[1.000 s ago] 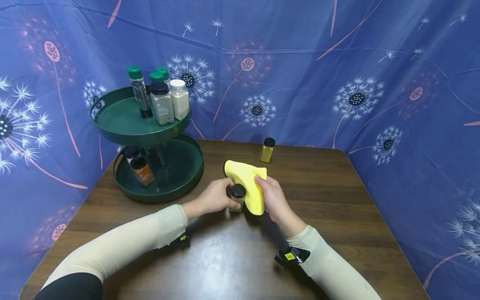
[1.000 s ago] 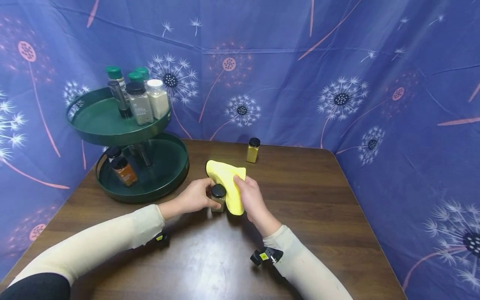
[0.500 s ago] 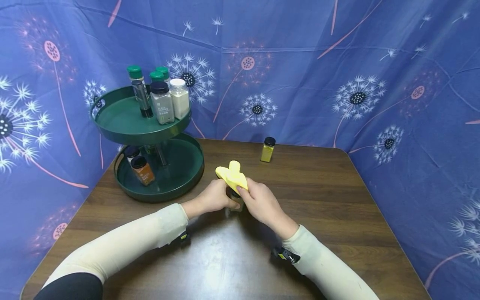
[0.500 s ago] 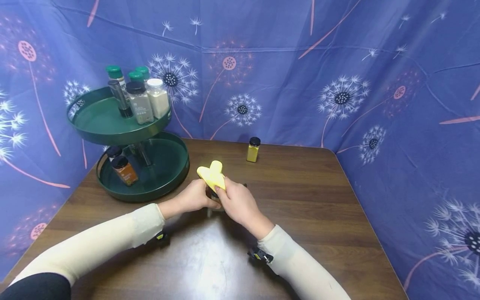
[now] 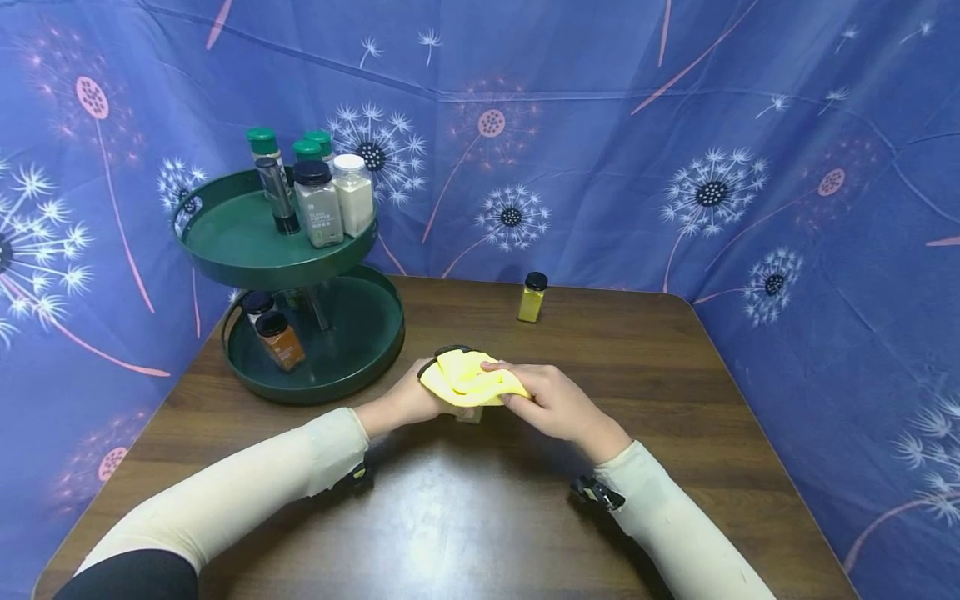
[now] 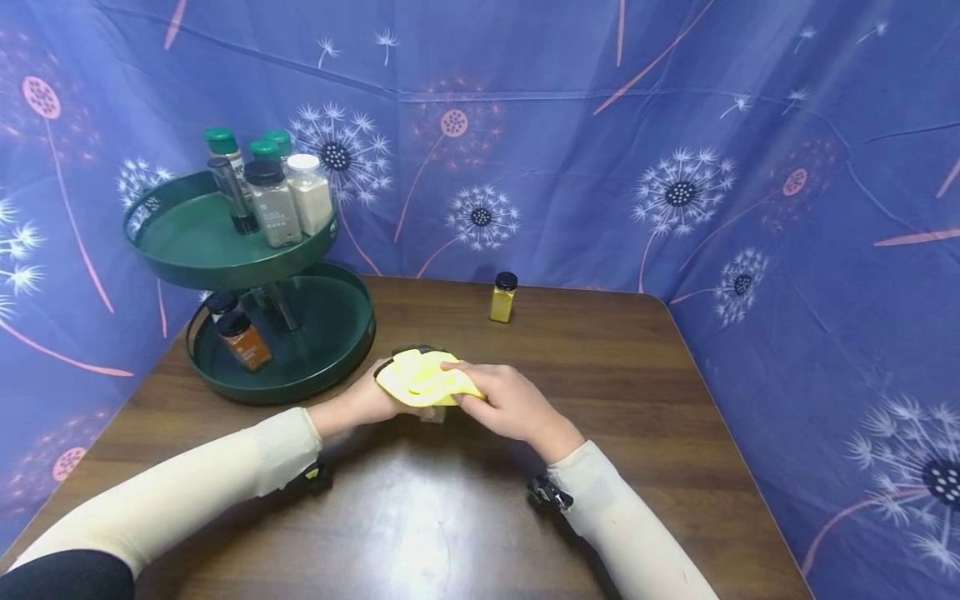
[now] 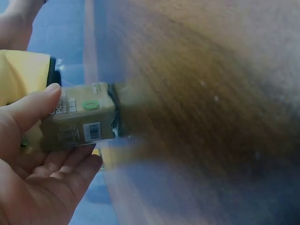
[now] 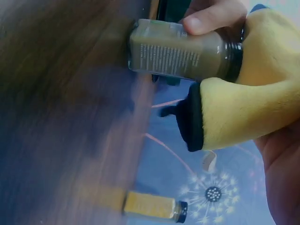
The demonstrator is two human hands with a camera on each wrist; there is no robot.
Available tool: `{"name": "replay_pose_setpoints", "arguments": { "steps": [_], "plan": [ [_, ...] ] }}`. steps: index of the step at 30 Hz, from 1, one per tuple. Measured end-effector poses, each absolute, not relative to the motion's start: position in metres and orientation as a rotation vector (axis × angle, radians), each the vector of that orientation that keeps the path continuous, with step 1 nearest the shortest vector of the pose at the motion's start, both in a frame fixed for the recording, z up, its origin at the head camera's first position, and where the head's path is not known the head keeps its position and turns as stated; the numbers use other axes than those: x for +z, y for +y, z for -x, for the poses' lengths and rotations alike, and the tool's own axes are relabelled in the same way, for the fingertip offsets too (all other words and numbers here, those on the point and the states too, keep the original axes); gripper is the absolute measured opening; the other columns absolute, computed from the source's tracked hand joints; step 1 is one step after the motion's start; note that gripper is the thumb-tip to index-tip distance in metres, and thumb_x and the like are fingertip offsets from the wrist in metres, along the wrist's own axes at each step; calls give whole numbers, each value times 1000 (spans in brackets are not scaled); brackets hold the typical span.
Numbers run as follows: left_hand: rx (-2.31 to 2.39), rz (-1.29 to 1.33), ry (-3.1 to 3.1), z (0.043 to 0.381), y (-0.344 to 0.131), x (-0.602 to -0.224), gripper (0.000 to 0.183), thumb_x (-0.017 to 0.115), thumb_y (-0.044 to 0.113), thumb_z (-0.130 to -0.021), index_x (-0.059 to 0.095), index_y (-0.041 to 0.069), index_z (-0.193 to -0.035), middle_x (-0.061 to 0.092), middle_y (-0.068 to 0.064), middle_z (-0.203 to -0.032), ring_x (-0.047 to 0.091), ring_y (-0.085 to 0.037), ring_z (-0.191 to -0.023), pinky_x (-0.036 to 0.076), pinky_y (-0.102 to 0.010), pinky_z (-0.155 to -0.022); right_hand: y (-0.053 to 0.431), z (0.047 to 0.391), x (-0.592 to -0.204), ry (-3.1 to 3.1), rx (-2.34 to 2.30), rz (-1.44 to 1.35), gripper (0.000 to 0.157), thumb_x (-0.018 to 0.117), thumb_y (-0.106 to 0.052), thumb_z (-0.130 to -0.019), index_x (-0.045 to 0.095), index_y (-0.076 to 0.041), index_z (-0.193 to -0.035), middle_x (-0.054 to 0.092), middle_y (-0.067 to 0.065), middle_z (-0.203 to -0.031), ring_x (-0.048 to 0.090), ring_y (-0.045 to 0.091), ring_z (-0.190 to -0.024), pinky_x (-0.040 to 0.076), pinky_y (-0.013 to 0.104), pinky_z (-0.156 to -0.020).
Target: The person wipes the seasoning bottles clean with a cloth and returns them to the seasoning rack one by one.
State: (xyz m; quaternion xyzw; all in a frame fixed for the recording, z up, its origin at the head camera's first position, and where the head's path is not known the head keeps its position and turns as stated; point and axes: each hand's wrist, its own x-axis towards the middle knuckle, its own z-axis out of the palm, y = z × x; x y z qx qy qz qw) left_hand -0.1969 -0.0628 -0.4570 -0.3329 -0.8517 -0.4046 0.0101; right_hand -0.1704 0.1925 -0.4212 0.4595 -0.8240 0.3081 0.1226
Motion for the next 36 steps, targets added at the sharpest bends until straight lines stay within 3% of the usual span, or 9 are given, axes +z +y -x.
{"name": "replay_pose_setpoints", "arguments": {
  "steps": [3, 6, 10, 14, 20, 25, 29, 32, 36],
  "plan": [
    [-1445, 917, -2764, 200, -59, -459, 50, 97, 15, -67, 73, 16, -111, 76, 7, -97, 70, -10, -87, 58, -32, -77, 184, 170, -421, -2502, 936, -1133, 17, 61, -18, -102, 71, -14, -115, 73, -2, -95, 67, 10, -77, 57, 29, -72],
    [-1525, 860, -2823, 203, -57, -463, 44, 97, 12, -67, 71, 16, -103, 74, 6, -84, 67, -11, -71, 56, -31, -65, 168, 167, -420, -2605, 859, -956, 12, 59, -25, -104, 67, -16, -101, 60, -5, -74, 55, 9, -61, 49, 28, -56],
    [-1516, 854, -2795, 204, -56, -465, 52, 98, 13, -64, 70, 17, -108, 73, 9, -92, 67, -9, -79, 57, -31, -74, 152, 164, -419, -2619, 712, -940, 23, 60, -24, -102, 68, -10, -118, 75, 7, -109, 73, 20, -95, 58, 40, -82],
    [-1409, 971, -2704, 204, -59, -463, 62, 99, 16, -65, 71, 16, -120, 74, 7, -111, 68, -11, -102, 54, -33, -93, 153, 162, -421, -2514, 640, -1134, 40, 61, -20, -98, 64, -5, -134, 62, 16, -142, 60, 28, -131, 48, 46, -107],
    [-1086, 1157, -2588, 199, -65, -459, 51, 89, 18, -80, 68, 4, -125, 74, -7, -119, 69, -21, -109, 55, -36, -97, 178, 166, -423, -2298, 679, -1429, 38, 60, -13, -90, 70, -8, -126, 66, 12, -137, 63, 25, -128, 50, 45, -105],
    [-1302, 938, -2754, 200, -62, -457, 47, 94, 18, -72, 72, 12, -112, 75, 2, -98, 68, -12, -87, 57, -32, -80, 184, 168, -419, -2289, 720, -1277, 14, 62, -13, -91, 73, -9, -99, 76, 11, -114, 74, 24, -105, 55, 42, -98],
    [-1456, 806, -2850, 202, -59, -457, 49, 98, 15, -65, 70, 16, -105, 73, 6, -86, 65, -12, -75, 56, -32, -69, 171, 167, -415, -2442, 665, -1076, 19, 61, -22, -99, 71, -9, -108, 76, 5, -96, 73, 18, -86, 59, 40, -85],
    [-1463, 821, -2845, 203, -57, -458, 52, 98, 14, -64, 69, 18, -108, 72, 9, -89, 66, -10, -79, 56, -30, -72, 160, 167, -416, -2545, 639, -997, 27, 58, -25, -102, 67, -8, -121, 75, 10, -110, 73, 23, -97, 58, 43, -86],
    [-1444, 905, -2776, 202, -56, -458, 59, 99, 15, -64, 69, 17, -115, 73, 10, -102, 67, -9, -92, 55, -31, -85, 154, 166, -419, -2561, 660, -1077, 36, 58, -23, -103, 63, -5, -134, 63, 16, -141, 62, 29, -128, 49, 46, -106]
  ]
}}
